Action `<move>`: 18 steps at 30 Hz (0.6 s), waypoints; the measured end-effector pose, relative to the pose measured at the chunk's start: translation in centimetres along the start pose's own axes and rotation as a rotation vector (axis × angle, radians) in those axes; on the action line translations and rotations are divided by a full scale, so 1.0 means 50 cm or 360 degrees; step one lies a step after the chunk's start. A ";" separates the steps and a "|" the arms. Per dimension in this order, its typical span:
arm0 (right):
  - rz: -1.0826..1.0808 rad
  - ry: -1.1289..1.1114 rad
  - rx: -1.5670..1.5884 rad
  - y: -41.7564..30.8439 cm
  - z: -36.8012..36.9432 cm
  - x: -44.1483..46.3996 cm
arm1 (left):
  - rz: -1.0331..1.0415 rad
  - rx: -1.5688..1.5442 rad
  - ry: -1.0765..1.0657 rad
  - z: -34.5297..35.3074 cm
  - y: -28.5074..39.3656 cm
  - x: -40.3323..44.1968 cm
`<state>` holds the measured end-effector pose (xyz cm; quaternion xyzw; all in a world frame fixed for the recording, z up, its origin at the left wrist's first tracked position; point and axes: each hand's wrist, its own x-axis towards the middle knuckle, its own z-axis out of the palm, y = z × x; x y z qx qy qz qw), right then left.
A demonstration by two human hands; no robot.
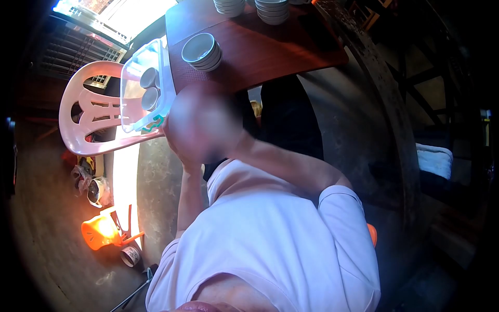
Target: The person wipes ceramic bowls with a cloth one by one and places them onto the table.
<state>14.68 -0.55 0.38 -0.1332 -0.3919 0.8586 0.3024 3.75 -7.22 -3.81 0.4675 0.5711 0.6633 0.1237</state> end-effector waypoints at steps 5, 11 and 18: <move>-0.0212 0.0001 -0.0914 -0.015 -0.001 -0.028 | -0.0915 -0.1266 -0.0115 -0.016 0.041 0.008; -0.0610 0.0022 -0.1499 0.027 -0.017 -0.077 | -0.1092 -0.1166 -0.0299 -0.047 0.059 -0.004; 0.0321 0.0090 -0.0138 -0.025 -0.078 0.011 | 0.0041 0.0614 -0.0619 -0.038 0.068 0.019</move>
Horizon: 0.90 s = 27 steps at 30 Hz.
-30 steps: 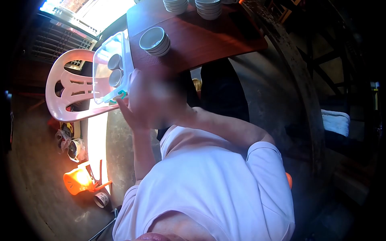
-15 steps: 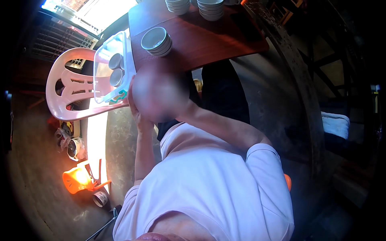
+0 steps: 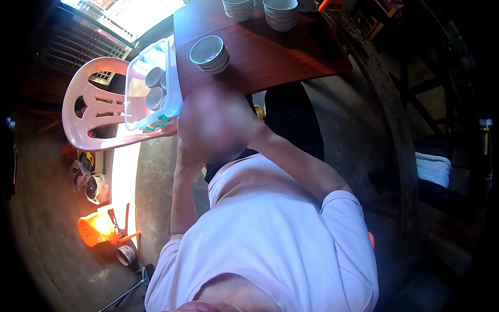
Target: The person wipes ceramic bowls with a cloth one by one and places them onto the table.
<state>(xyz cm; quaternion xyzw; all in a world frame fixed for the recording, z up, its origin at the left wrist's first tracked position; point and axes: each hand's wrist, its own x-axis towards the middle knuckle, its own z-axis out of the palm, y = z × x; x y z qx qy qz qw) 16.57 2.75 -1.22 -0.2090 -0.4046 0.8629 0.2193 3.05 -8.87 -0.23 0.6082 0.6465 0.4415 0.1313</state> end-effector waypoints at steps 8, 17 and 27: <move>0.0013 0.0034 0.0330 -0.043 -0.041 0.014 | -0.0607 -0.2578 -0.0200 0.024 -0.029 -0.029; -0.1650 0.0031 -0.2256 -0.099 0.109 -0.084 | -0.0512 -0.2297 0.0102 0.020 0.011 -0.028; -0.0124 -0.0452 0.0015 -0.016 -0.024 0.036 | -0.0639 -0.1631 -0.0017 0.063 0.035 -0.048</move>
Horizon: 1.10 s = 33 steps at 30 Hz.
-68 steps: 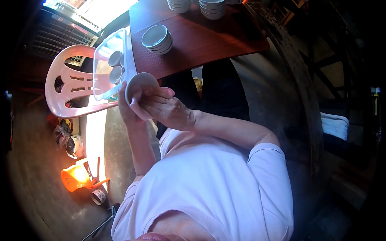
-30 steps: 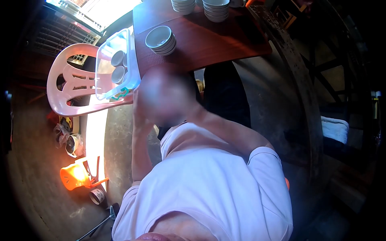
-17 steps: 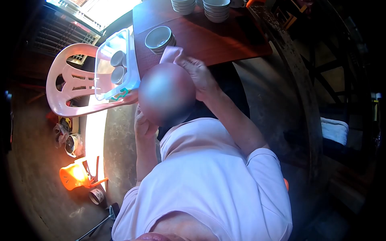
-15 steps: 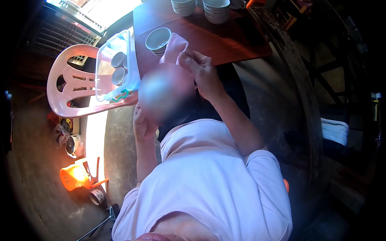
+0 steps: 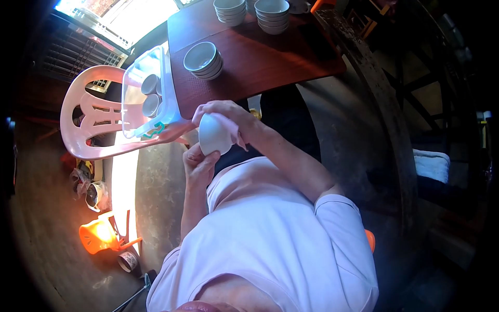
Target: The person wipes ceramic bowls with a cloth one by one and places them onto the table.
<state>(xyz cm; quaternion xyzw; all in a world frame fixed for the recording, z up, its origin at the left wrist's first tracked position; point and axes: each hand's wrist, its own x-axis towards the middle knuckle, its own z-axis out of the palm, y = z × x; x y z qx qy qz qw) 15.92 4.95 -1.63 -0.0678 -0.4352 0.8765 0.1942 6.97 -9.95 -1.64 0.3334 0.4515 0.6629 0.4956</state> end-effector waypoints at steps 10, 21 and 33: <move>-0.0004 -0.0096 -0.0341 -0.038 0.009 0.010 | -0.0433 -0.0657 -0.0143 -0.008 0.041 0.021; 0.0161 0.0594 0.0552 0.006 0.010 -0.013 | -0.0187 0.0037 -0.0133 0.023 0.020 0.019; -0.0109 0.0827 0.0432 0.033 0.102 -0.030 | 0.0199 0.0082 0.0152 0.005 -0.023 0.046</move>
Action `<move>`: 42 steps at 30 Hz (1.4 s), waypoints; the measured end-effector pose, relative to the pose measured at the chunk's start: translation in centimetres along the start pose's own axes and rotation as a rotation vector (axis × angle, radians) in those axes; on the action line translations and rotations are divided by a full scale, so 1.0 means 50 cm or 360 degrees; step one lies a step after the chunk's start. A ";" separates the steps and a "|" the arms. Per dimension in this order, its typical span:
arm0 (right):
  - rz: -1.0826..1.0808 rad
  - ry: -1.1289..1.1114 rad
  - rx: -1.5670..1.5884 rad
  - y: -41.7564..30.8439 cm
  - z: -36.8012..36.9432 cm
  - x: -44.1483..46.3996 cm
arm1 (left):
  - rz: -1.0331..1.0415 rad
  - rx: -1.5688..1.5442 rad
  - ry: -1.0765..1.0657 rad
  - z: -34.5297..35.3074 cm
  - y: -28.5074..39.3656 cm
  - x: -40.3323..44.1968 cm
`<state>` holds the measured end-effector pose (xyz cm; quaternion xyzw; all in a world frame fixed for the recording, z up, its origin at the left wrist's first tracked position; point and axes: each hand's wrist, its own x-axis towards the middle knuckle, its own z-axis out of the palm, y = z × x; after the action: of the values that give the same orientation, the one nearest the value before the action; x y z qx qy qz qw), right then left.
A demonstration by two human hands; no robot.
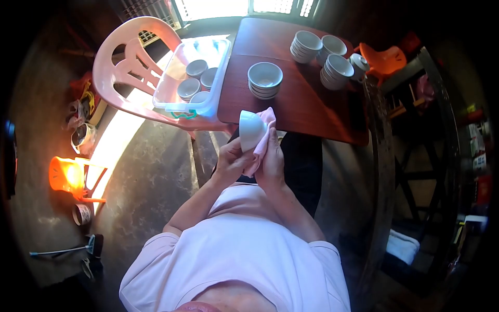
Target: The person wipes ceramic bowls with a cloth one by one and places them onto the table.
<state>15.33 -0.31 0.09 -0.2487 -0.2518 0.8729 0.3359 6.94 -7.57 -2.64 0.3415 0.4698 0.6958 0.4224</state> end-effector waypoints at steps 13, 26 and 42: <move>-0.0546 -0.0298 -0.1246 -0.015 0.004 -0.037 | 0.0053 -0.0739 0.0201 -0.057 0.070 -0.002; -0.0027 -0.0729 -0.0091 0.007 -0.096 0.078 | -0.0252 0.0050 -0.0602 -0.057 0.035 -0.034; 0.0163 -0.0144 -0.0161 -0.039 -0.062 0.012 | -0.0274 0.0233 -0.0356 -0.024 0.014 -0.036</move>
<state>17.71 2.25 -1.23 -0.2382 -0.2974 0.8854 0.2661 6.42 -9.81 -2.50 0.4051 0.4968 0.5786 0.5043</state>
